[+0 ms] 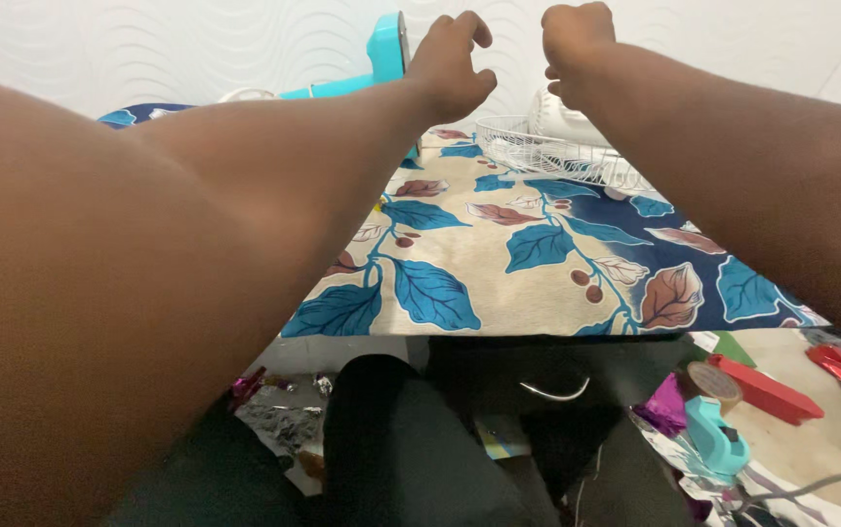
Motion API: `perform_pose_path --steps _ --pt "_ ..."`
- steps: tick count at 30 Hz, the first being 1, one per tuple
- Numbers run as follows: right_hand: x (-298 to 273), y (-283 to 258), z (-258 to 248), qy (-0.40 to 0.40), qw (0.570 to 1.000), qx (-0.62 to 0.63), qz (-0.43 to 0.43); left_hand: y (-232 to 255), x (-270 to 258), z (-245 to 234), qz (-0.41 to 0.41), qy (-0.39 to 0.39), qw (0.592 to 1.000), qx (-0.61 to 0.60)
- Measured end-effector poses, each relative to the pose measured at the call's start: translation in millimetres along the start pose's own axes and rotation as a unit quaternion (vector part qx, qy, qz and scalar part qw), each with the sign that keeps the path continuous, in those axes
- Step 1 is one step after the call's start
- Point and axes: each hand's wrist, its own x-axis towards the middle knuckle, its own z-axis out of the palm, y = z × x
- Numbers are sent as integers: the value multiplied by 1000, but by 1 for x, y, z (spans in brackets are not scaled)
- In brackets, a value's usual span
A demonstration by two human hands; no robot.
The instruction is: The person uses a yellow screwdriver to loosen and remove screws from the rear housing of a small electric fan motor. They then detach the rear plastic cover and set it aside, exposing the internal wiring and motor components.
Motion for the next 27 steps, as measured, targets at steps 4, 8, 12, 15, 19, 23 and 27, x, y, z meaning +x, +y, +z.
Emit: perform_pose_path --steps 4,8,12,15,19,23,27 --pt "17 6 -12 0 998 -23 54 2 8 22 -32 -31 999 -4" --pt "30 13 -24 -19 995 -51 83 1 16 36 -64 -47 997 -10" --pt "42 20 -32 -26 993 -67 97 -1 26 50 -81 -57 995 -9" --pt "52 26 -33 -14 992 -64 112 -2 31 60 -62 -56 997 -4" --pt "65 37 -31 -6 989 -69 132 2 33 73 -88 -88 992 -16" --pt "82 51 -32 -9 984 -72 161 5 37 82 -95 -117 988 -19" --pt "99 65 -31 -9 983 -60 173 7 39 93 -111 -162 980 -19"
